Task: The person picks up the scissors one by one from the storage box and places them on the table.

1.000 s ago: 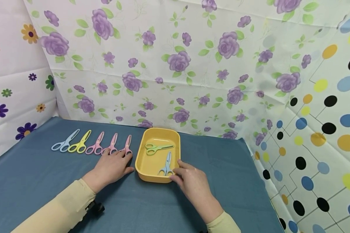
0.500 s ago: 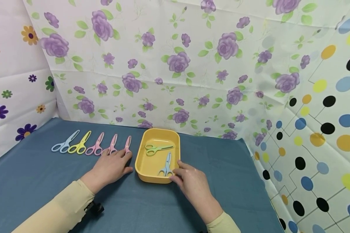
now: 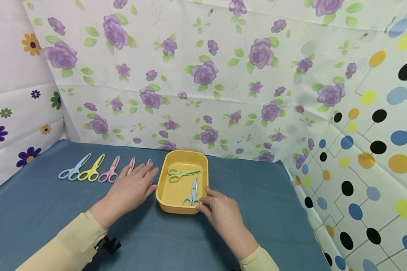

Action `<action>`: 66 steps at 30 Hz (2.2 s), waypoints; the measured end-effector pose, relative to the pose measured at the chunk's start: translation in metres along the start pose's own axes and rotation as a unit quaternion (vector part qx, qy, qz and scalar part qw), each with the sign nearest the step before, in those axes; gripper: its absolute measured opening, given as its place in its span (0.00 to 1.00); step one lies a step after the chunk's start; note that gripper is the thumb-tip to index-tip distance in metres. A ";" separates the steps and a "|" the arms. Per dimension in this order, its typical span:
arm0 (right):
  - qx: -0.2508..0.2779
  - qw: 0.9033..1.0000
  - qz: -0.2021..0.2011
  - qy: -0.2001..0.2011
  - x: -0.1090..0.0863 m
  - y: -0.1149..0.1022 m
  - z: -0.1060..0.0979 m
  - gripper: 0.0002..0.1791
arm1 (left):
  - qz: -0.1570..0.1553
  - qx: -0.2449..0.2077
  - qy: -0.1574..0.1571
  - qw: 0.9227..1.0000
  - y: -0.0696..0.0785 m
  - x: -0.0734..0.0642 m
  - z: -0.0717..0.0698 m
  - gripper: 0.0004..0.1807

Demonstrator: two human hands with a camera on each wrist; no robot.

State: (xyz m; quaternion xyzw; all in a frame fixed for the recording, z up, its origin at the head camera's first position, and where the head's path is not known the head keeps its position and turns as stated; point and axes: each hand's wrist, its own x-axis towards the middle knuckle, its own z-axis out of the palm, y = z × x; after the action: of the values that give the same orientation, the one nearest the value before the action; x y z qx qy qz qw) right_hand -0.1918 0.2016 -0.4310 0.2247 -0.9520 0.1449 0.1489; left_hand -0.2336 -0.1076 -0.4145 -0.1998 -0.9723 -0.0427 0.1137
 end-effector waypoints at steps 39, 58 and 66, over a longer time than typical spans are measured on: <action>-0.009 1.000 -0.010 0.000 0.000 0.002 0.001 0.17 | 0.065 -0.015 -0.068 0.995 0.049 0.060 0.026 0.36; 0.002 1.000 -0.008 -0.007 0.000 0.001 0.001 0.18 | 0.041 0.012 -0.107 0.993 0.049 0.085 0.043 0.34; 0.000 1.000 -0.015 0.005 -0.001 0.000 0.001 0.17 | 0.033 0.059 -0.109 0.992 0.053 0.085 0.043 0.27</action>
State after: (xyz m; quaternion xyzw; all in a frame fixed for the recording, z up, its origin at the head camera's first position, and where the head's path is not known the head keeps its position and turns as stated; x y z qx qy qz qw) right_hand -0.1916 0.2018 -0.4326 0.2385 -0.9479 0.1432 0.1555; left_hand -0.2976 -0.0214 -0.4340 -0.2278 -0.9727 0.0404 0.0198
